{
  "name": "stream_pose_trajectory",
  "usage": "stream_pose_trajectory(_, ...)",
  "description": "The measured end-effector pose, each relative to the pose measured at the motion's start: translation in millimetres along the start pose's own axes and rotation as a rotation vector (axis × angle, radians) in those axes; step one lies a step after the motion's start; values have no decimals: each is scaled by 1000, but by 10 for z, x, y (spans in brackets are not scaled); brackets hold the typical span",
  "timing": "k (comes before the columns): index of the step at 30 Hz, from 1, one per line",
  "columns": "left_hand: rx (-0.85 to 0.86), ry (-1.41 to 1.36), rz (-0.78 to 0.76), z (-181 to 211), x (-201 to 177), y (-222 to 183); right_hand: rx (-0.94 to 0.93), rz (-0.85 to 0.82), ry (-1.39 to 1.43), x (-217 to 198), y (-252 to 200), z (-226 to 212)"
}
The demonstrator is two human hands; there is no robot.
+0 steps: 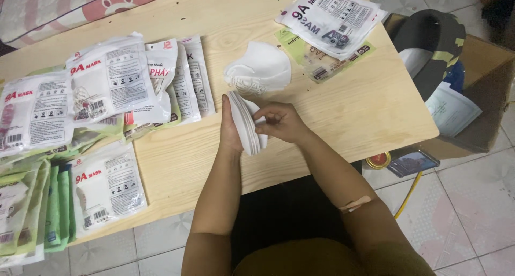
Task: Packaging white face masks into plastic retail bags by stacking and inserting them.
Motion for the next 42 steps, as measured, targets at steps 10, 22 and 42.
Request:
stream_pose_trajectory(10, -54, -89, -25, -78, 230, -260, 25, -31, 35, 24, 2, -156)
stream_pose_trajectory(22, -1, 9, -73, 1, 82, -86, -155, 5, -82, 33, 50, -282)
stream_pose_trajectory(42, 39, 43, -42, 31, 90, -58, -262, 47, -178, -54, 32, -405)
Point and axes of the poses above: each hand's wrist, its own y-axis towards the middle knuckle, its own x-axis out of the palm, z = x × y, the point moved 6 cm from there along y, towards the middle knuckle, and after that the axes turned 13 degrees about -y, right-handed, at the moved point
